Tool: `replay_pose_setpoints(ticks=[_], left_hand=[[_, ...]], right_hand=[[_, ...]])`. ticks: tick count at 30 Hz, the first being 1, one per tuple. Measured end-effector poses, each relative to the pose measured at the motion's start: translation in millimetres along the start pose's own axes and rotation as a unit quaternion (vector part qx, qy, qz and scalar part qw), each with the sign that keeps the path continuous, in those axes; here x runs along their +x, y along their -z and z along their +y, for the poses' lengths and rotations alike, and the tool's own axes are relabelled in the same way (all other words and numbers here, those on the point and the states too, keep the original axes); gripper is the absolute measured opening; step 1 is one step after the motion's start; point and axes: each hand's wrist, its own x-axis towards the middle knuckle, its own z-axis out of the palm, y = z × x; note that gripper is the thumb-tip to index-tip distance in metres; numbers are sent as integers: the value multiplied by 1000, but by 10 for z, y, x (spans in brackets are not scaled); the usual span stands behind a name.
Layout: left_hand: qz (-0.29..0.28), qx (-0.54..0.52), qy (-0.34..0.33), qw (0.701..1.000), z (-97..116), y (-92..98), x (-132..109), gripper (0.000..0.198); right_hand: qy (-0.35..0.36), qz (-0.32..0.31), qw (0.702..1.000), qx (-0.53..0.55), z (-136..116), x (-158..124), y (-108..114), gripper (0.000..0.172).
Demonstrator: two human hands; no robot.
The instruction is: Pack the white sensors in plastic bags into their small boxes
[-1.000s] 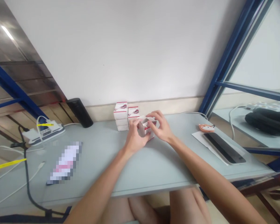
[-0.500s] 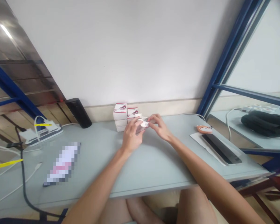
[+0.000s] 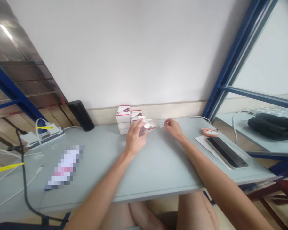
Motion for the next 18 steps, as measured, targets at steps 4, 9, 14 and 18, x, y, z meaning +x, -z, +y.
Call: replay_pose_setpoints(ticks=[4, 9, 14, 18], left_hand=[[-2, -2, -6, 1000, -9, 0, 0, 48], [-3, -2, -2, 1000, -3, 9, 8, 48], [-16, 1, 0, 1000, 23, 15, 13, 45], [-15, 4, 3, 1000, 11, 4, 11, 45]], right_hand=[[28, 4, 999, -24, 13, -35, -92, 7], [160, 91, 983, 23, -222, -153, -1, 24], [360, 90, 928, 26, -533, -382, 74, 22], [348, 31, 937, -22, -588, -429, 59, 27]])
